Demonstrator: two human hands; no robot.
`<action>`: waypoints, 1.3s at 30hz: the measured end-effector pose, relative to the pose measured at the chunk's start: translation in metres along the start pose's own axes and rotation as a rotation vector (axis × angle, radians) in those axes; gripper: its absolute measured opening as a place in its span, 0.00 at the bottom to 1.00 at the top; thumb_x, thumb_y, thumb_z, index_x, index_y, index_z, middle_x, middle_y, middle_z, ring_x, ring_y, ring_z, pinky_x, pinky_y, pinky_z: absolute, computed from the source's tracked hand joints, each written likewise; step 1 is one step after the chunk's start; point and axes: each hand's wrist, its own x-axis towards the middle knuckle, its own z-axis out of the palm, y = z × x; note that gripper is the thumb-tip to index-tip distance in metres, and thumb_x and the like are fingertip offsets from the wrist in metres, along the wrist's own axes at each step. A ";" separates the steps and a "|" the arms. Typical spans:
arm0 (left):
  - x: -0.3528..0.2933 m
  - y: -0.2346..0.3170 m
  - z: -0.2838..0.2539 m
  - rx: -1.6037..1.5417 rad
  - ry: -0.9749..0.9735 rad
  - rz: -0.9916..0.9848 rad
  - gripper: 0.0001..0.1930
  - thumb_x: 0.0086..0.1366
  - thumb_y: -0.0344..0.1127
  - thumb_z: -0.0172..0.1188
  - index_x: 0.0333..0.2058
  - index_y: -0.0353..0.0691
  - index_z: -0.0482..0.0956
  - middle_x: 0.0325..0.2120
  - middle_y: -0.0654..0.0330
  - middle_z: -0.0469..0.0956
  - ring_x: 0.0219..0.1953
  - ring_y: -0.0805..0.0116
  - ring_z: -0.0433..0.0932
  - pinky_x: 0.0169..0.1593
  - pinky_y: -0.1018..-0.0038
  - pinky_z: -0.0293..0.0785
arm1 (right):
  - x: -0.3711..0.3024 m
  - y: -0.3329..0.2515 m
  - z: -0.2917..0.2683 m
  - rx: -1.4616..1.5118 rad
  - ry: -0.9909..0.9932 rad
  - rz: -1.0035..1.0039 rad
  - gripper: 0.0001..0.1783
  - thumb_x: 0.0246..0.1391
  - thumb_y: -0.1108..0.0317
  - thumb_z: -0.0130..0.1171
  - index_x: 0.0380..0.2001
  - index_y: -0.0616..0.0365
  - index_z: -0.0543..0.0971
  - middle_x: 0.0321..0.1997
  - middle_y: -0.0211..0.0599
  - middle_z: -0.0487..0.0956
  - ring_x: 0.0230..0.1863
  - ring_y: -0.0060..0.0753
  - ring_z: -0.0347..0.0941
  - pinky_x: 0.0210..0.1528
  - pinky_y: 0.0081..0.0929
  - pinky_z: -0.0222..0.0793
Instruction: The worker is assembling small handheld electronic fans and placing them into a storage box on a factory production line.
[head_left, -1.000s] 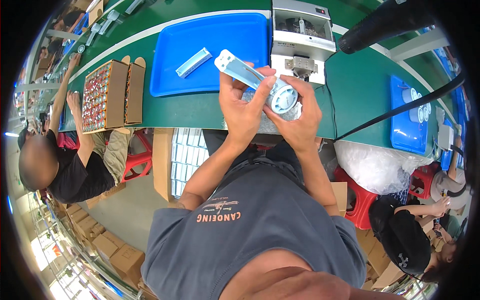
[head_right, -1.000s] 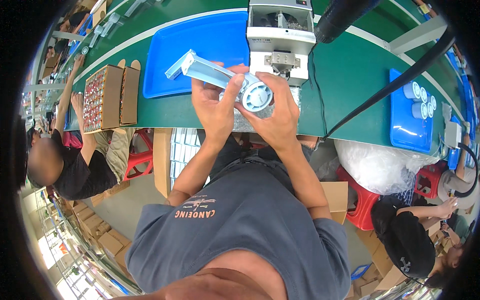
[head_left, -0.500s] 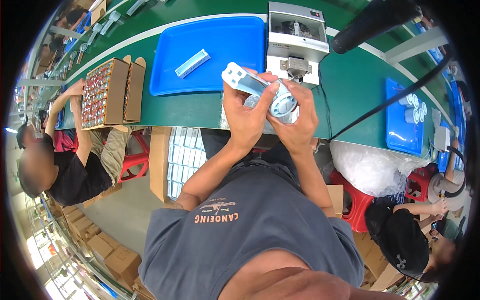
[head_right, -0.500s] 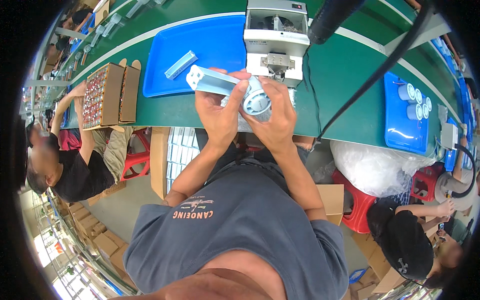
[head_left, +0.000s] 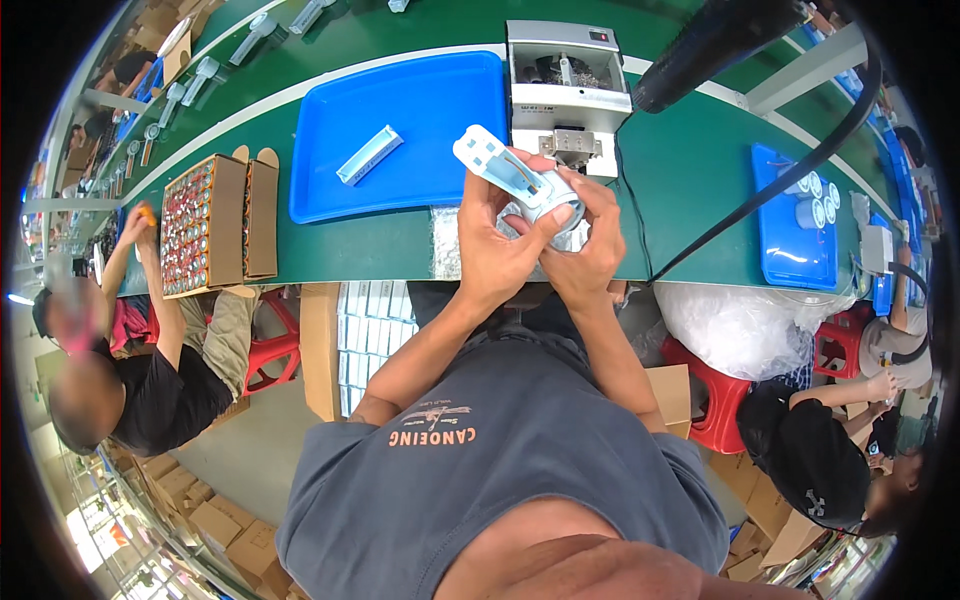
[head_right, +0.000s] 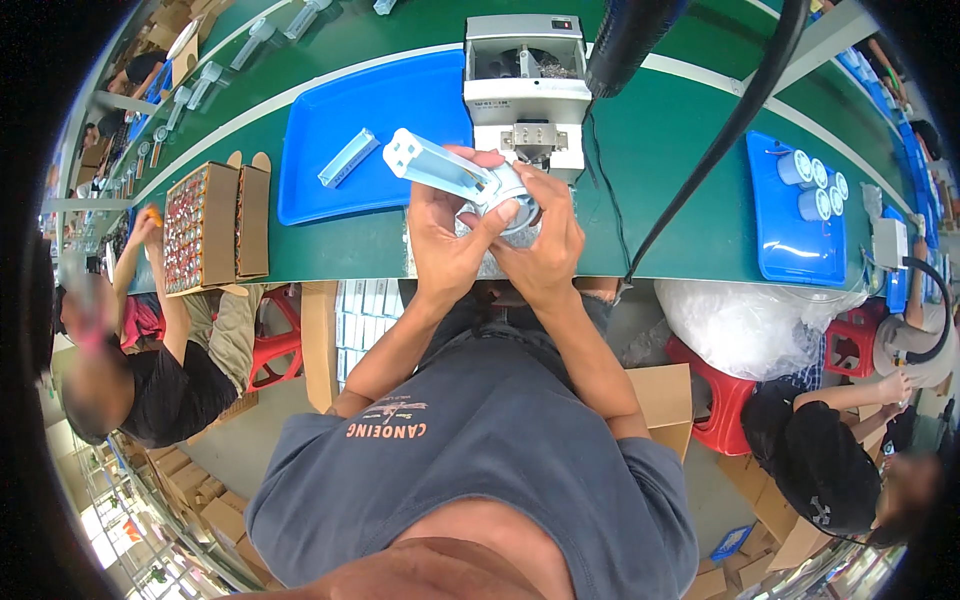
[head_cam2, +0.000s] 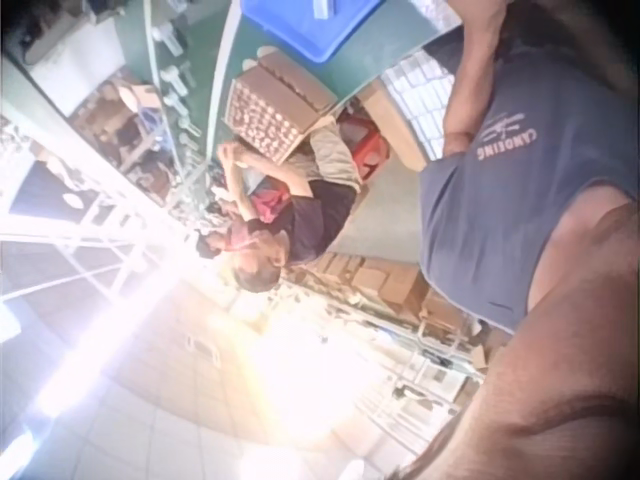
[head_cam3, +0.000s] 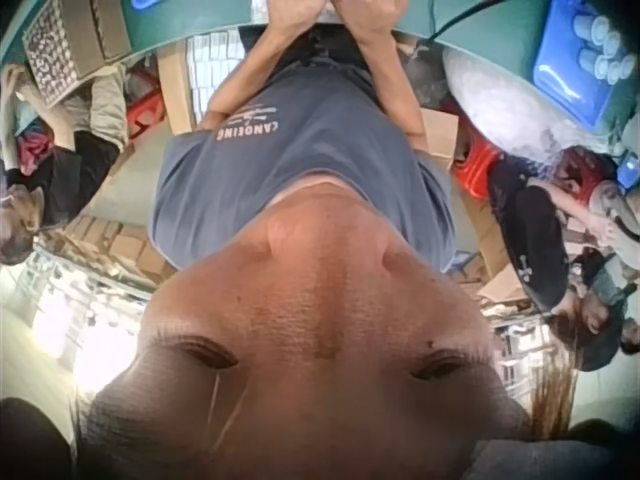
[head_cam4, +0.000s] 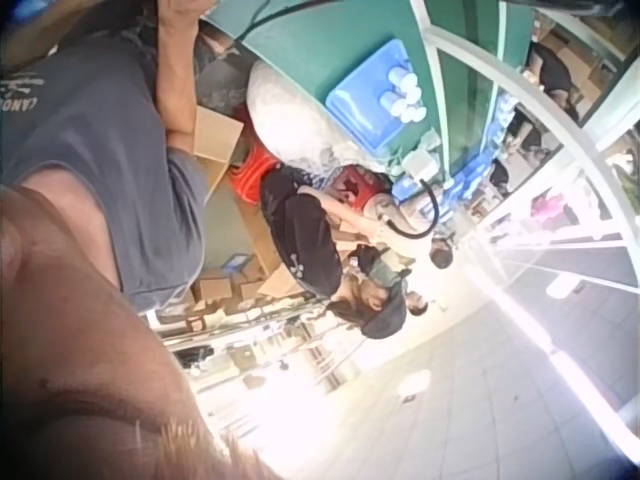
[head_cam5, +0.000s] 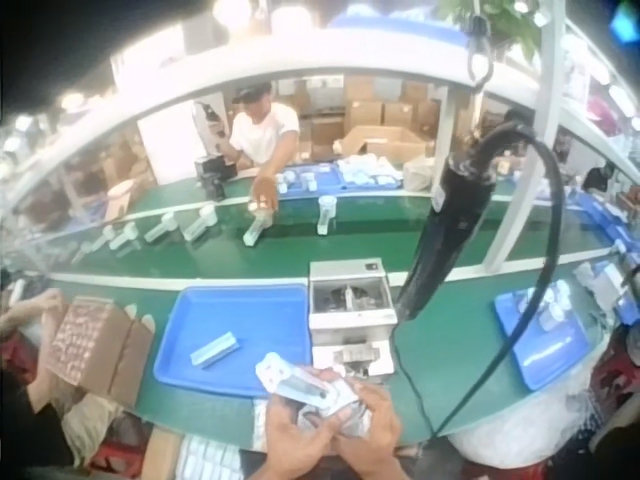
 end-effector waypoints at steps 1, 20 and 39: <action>0.000 -0.003 0.000 -0.014 -0.005 0.012 0.32 0.58 0.22 0.70 0.59 0.35 0.63 0.52 0.50 0.77 0.55 0.63 0.76 0.60 0.66 0.71 | -0.002 0.000 0.001 0.023 -0.003 0.019 0.42 0.32 0.68 0.85 0.51 0.63 0.71 0.50 0.50 0.81 0.49 0.50 0.81 0.47 0.37 0.80; 0.008 -0.013 -0.027 0.421 0.170 0.003 0.34 0.52 0.27 0.76 0.58 0.29 0.74 0.48 0.55 0.81 0.47 0.68 0.78 0.46 0.72 0.77 | 0.056 -0.038 -0.042 -0.042 -0.440 -0.117 0.28 0.42 0.78 0.61 0.52 0.55 0.80 0.52 0.45 0.72 0.49 0.45 0.74 0.46 0.35 0.74; 0.004 0.017 0.004 0.653 0.092 0.111 0.35 0.52 0.31 0.78 0.57 0.31 0.71 0.50 0.54 0.76 0.48 0.65 0.78 0.45 0.70 0.79 | 0.034 -0.023 -0.056 -0.095 -0.291 0.216 0.13 0.58 0.78 0.59 0.47 0.67 0.80 0.45 0.48 0.84 0.45 0.46 0.83 0.49 0.32 0.79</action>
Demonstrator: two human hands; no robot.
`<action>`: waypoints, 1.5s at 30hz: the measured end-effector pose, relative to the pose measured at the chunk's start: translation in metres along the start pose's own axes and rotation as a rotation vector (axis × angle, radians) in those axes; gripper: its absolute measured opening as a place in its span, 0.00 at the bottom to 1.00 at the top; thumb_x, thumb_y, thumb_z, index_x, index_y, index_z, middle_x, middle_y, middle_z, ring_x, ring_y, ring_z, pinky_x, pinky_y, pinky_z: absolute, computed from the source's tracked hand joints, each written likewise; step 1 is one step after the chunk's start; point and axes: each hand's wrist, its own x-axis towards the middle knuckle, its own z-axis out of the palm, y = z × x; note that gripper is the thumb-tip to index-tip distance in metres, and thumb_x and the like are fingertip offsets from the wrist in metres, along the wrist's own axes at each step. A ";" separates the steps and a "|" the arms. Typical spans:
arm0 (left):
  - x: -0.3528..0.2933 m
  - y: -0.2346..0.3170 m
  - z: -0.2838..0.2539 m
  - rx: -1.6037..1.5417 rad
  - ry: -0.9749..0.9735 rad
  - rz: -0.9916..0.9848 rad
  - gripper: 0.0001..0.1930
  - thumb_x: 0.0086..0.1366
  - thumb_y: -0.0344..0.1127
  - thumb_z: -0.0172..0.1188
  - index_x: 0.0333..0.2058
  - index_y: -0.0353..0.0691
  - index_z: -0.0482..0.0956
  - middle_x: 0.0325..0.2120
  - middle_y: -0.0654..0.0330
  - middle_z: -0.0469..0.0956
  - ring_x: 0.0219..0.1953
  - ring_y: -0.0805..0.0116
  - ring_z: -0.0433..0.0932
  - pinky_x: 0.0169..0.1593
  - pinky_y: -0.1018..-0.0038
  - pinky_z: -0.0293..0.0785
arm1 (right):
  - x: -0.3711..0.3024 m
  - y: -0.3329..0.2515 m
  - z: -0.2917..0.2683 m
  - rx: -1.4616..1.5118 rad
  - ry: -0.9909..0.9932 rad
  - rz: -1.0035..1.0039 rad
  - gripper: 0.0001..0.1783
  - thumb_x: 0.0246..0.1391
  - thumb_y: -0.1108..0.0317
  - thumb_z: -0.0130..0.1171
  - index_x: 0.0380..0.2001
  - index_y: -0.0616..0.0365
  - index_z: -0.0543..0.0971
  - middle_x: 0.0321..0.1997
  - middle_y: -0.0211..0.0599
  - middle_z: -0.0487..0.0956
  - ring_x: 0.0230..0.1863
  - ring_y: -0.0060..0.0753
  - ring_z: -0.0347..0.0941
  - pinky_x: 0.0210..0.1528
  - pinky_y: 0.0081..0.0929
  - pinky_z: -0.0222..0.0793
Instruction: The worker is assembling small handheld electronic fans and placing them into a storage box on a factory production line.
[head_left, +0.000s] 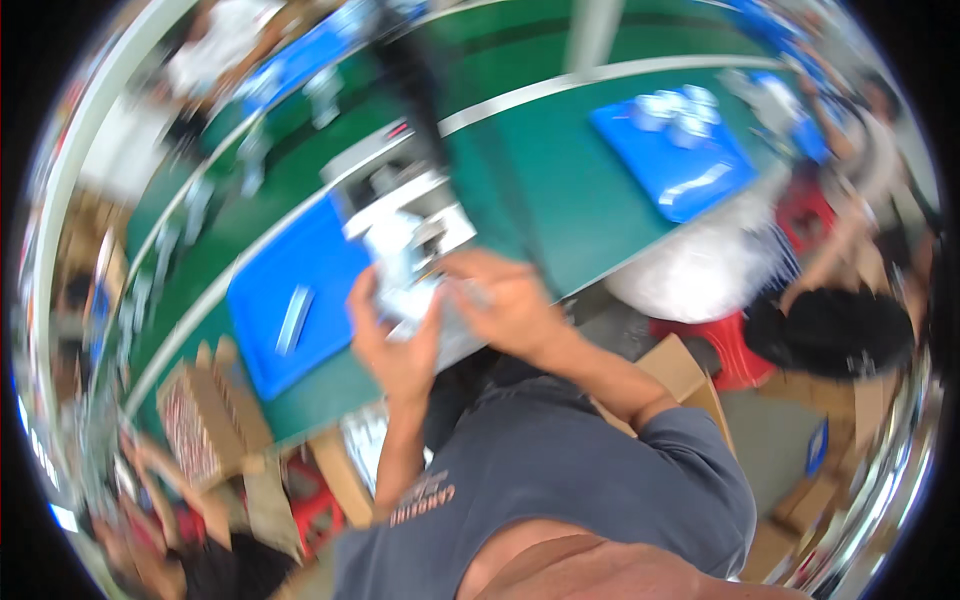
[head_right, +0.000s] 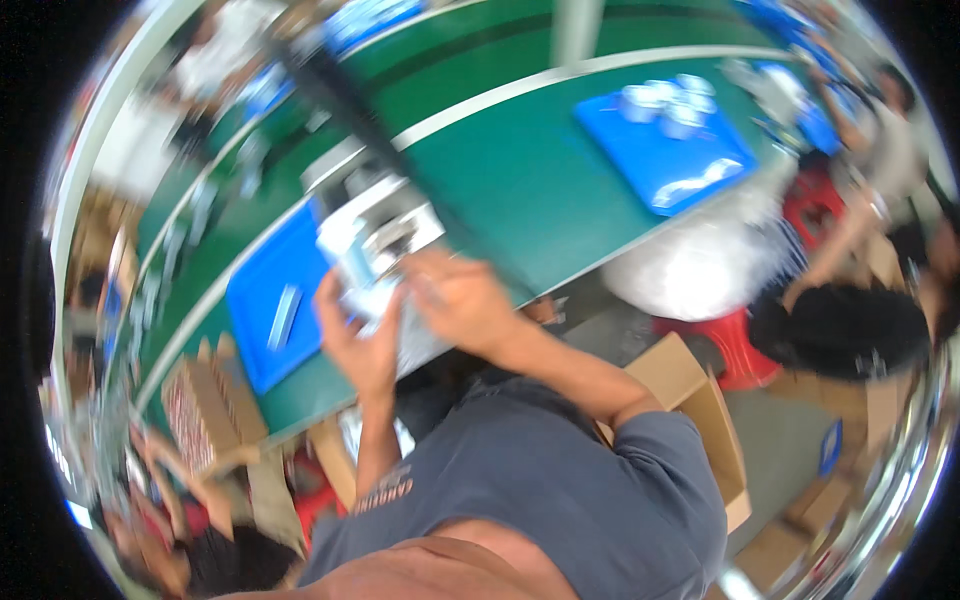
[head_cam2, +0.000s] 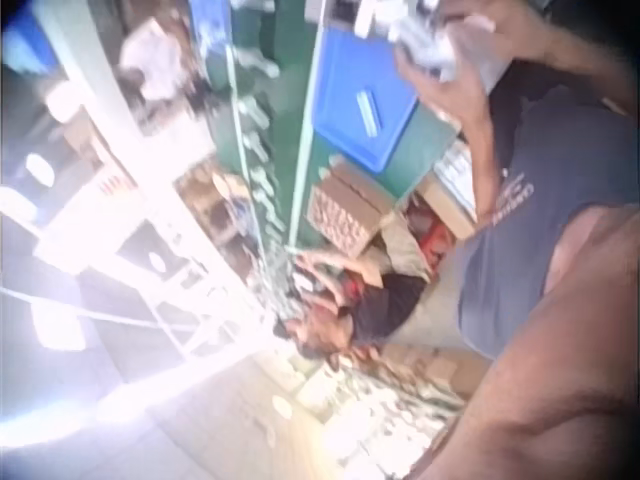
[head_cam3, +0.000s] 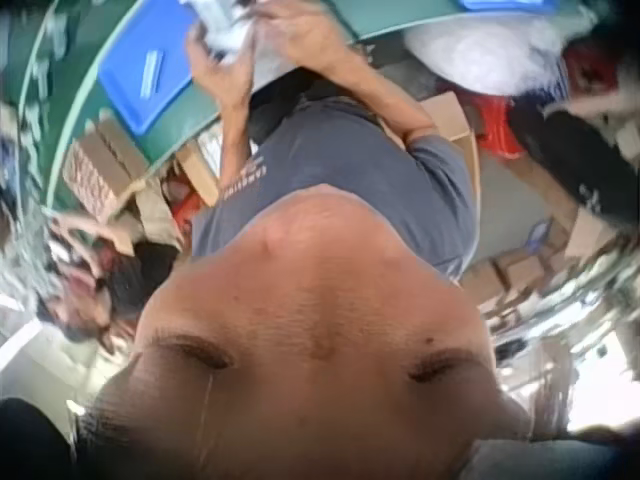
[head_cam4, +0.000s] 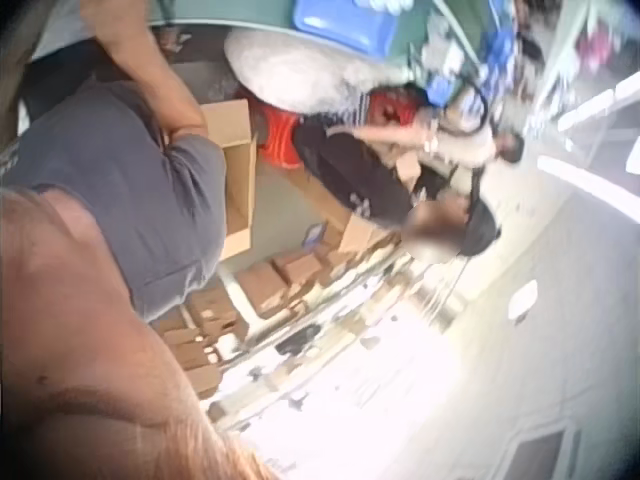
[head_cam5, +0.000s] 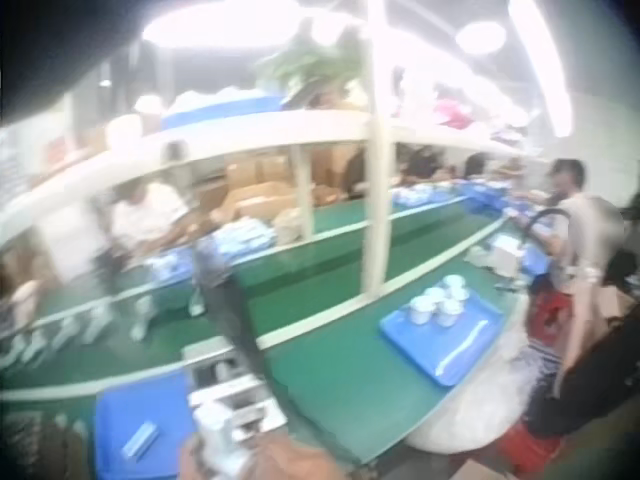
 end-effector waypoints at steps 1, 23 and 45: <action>0.000 0.001 0.001 -0.156 -0.056 -0.108 0.35 0.51 0.33 0.78 0.56 0.32 0.72 0.50 0.54 0.76 0.48 0.65 0.78 0.44 0.70 0.79 | -0.002 0.000 -0.005 0.167 -0.027 0.149 0.13 0.59 0.78 0.59 0.47 0.68 0.81 0.44 0.47 0.84 0.45 0.41 0.83 0.50 0.30 0.78; 0.023 -0.051 -0.087 -0.515 -0.991 -0.184 0.24 0.58 0.47 0.69 0.47 0.35 0.82 0.37 0.58 0.83 0.38 0.71 0.80 0.33 0.76 0.72 | 0.007 -0.034 -0.038 0.642 -0.531 0.612 0.12 0.64 0.71 0.57 0.48 0.63 0.80 0.28 0.30 0.77 0.23 0.12 0.69 0.24 0.15 0.62; 0.025 -0.134 -0.120 0.506 0.081 -0.007 0.27 0.62 0.33 0.66 0.60 0.39 0.72 0.61 0.49 0.71 0.65 0.48 0.67 0.66 0.56 0.62 | 0.108 0.111 -0.241 0.249 0.146 0.670 0.22 0.65 0.53 0.54 0.48 0.63 0.79 0.23 0.31 0.76 0.14 0.18 0.63 0.15 0.15 0.50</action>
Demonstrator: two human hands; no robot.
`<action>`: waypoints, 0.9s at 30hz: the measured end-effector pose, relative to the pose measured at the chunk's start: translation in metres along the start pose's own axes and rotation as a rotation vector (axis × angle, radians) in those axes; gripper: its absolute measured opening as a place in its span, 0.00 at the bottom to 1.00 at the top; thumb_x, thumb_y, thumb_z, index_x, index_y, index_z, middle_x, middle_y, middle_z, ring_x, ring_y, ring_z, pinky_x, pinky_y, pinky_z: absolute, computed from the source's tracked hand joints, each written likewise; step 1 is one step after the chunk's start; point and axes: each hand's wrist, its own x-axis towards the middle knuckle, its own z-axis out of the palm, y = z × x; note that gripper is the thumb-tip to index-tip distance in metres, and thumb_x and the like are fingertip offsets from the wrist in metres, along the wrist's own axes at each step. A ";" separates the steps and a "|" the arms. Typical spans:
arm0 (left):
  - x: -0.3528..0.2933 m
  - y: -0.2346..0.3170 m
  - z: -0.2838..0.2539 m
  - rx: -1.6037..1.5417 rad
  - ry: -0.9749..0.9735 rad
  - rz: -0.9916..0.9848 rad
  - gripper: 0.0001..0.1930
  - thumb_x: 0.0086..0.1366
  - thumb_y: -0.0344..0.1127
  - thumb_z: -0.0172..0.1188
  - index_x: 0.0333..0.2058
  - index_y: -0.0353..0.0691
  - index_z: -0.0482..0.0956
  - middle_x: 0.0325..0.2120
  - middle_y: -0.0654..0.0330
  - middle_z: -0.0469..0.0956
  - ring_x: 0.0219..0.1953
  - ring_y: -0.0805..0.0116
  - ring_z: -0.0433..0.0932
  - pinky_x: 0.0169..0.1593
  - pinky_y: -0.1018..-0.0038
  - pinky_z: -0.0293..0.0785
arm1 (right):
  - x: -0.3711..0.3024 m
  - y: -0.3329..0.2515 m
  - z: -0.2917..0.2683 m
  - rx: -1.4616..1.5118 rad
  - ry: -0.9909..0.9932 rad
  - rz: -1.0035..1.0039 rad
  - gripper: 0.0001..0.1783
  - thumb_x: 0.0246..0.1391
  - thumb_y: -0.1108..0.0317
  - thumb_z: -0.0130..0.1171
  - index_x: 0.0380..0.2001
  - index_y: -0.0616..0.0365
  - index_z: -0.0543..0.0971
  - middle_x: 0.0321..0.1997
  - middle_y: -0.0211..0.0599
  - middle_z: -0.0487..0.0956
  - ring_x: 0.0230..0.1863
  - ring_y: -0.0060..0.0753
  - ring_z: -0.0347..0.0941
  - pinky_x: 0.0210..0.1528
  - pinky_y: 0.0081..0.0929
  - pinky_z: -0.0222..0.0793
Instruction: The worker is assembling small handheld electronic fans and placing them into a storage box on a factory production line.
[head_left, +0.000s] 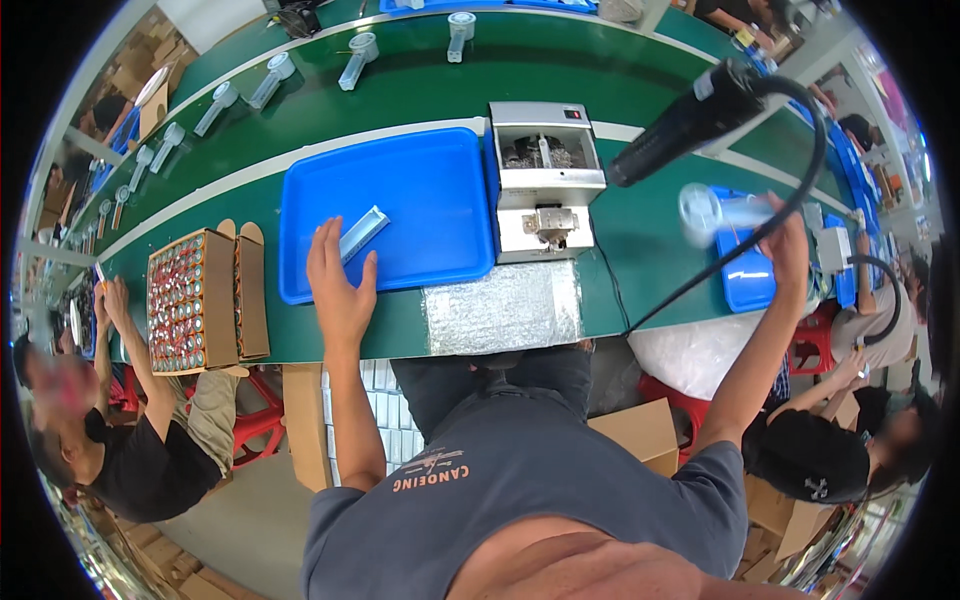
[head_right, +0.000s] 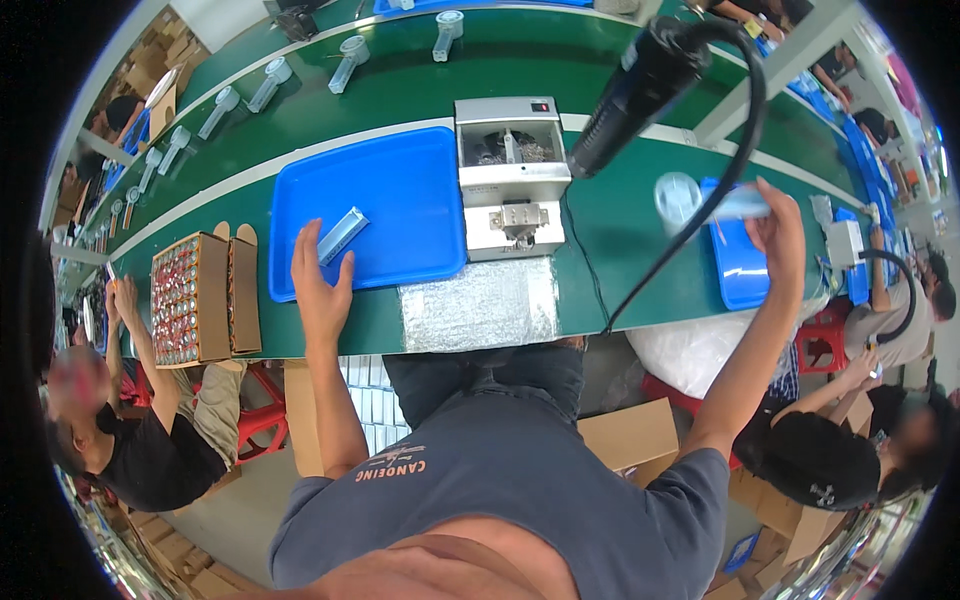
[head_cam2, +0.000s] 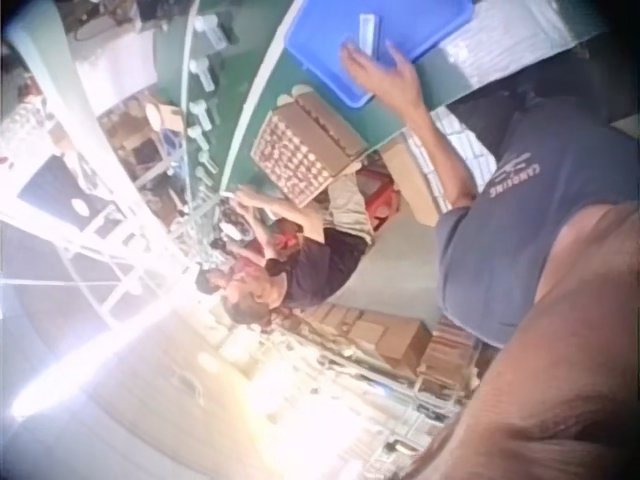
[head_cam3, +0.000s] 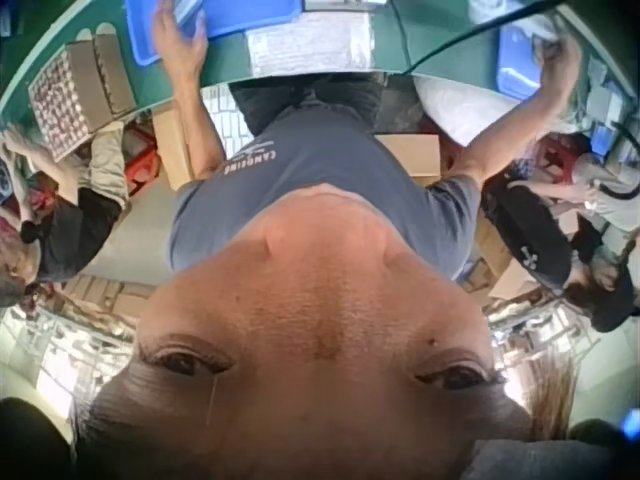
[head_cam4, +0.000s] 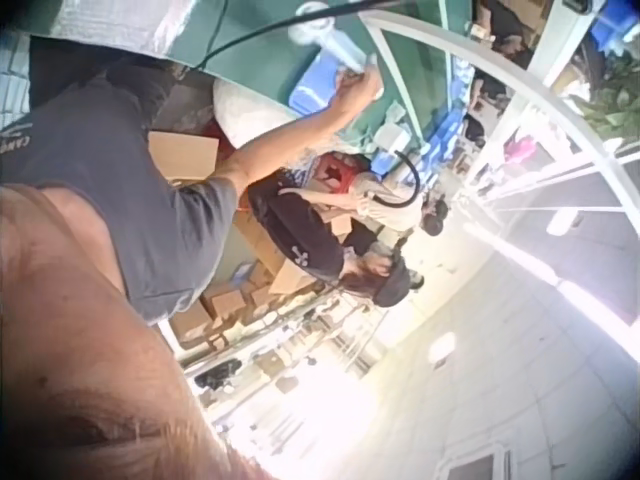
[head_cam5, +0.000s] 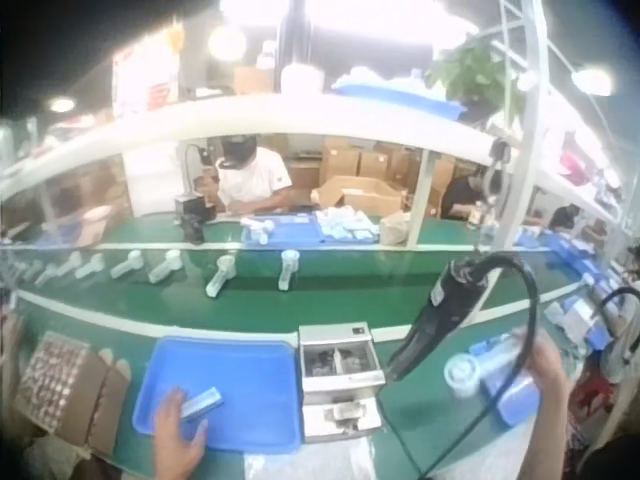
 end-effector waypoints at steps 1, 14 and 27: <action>0.001 -0.004 0.004 -0.005 0.012 -0.010 0.27 0.62 0.33 0.66 0.60 0.39 0.72 0.61 0.49 0.71 0.65 0.48 0.67 0.66 0.56 0.62 | 0.036 0.013 -0.001 0.043 -0.111 -0.003 0.23 0.66 0.53 0.54 0.52 0.62 0.77 0.24 0.33 0.77 0.17 0.19 0.66 0.16 0.15 0.56; 0.010 0.001 0.009 0.082 0.017 -0.123 0.21 0.58 0.28 0.64 0.52 0.41 0.79 0.49 0.52 0.80 0.51 0.50 0.79 0.53 0.62 0.74 | 0.386 0.050 0.313 0.267 -0.400 0.056 0.19 0.69 0.55 0.53 0.52 0.59 0.75 0.42 0.43 0.85 0.36 0.31 0.79 0.38 0.28 0.74; 0.015 0.014 0.003 0.052 -0.053 -0.266 0.19 0.57 0.24 0.63 0.49 0.39 0.81 0.44 0.51 0.82 0.46 0.50 0.81 0.51 0.64 0.76 | 0.481 0.045 0.463 0.344 -0.383 0.088 0.23 0.70 0.53 0.51 0.54 0.63 0.71 0.42 0.50 0.83 0.39 0.39 0.81 0.40 0.37 0.79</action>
